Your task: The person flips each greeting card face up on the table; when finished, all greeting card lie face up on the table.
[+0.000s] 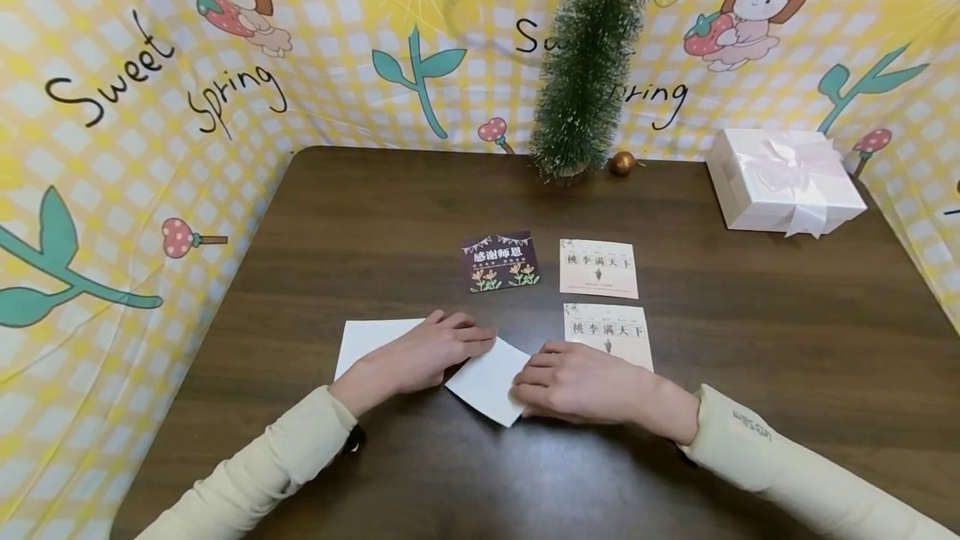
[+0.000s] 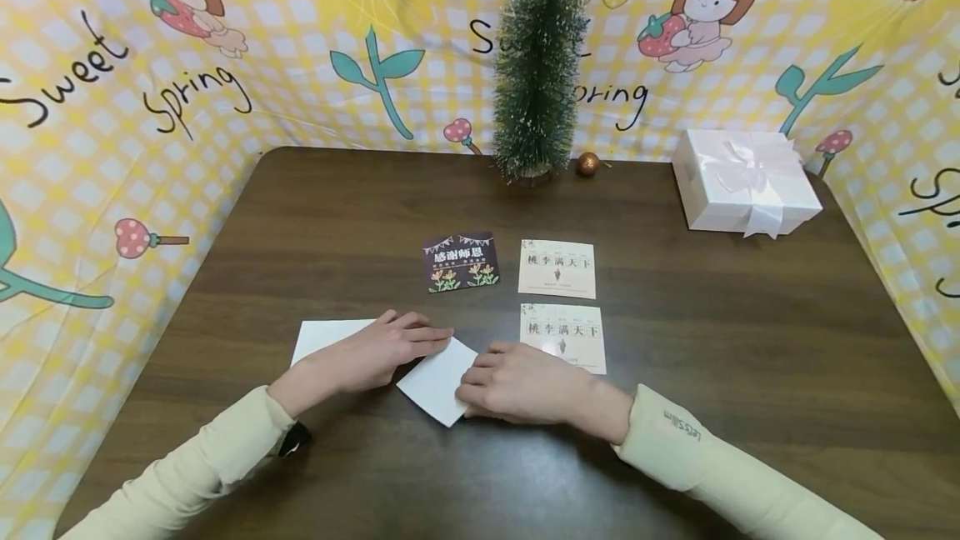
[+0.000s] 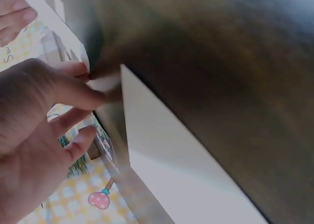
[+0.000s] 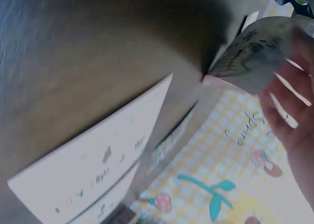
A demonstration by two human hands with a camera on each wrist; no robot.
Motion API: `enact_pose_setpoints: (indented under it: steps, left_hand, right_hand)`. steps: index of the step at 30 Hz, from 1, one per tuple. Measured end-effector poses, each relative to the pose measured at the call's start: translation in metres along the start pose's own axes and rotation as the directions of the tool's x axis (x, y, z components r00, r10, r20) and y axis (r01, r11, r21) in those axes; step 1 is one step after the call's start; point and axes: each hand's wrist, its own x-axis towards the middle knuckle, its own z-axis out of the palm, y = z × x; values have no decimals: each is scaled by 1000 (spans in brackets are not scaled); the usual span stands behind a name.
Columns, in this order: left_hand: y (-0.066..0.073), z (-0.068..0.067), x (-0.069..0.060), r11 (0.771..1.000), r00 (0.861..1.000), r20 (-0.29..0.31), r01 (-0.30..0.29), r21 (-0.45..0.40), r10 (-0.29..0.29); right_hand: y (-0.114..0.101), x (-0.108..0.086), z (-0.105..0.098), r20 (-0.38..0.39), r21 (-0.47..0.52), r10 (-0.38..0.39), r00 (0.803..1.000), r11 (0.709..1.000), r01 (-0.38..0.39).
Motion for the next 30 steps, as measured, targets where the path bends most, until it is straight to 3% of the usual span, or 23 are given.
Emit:
enact_pose_setpoints:
  steps: [3, 6, 8, 11, 15, 20, 23, 26, 30]
  left_hand:
    - [-4, -3, -1, 994, 1000, 20, 16, -106, -14]
    - [-7, -6, -3, 973, 1000, 3, 28, -230, -28]
    - [-9, -7, -3, 951, 999, -26, 29, -309, -39]
    - [-12, -10, -1, 923, 993, -104, 19, -385, -64]
    - [-14, -11, 5, 898, 963, -231, 21, -440, -136]
    - [-15, -13, 9, 876, 911, -345, 33, -481, -224]
    - [-16, -17, 9, 849, 894, -372, 18, -528, -251]
    - [-18, -21, 8, 811, 889, -373, -1, -585, -268]
    - [-20, -26, 5, 782, 886, -379, -31, -622, -267]
  right_hand:
    - [7, 0, -4, -93, -40, 15, 996, 999, -19]
    - [17, 1, -7, -177, -10, 84, 981, 996, -87]
    - [24, 2, -8, -229, 56, 165, 959, 986, -156]
    - [34, 1, -9, -281, 164, 300, 912, 951, -262]
    - [42, 1, -7, -295, 260, 438, 849, 892, -370]
    - [47, 3, -7, -260, 339, 525, 810, 835, -433]
    - [50, 3, -9, -212, 447, 599, 772, 762, -468]
    - [53, 2, -11, -131, 591, 686, 716, 634, -499]
    - [54, -1, -11, -45, 723, 762, 646, 472, -505]
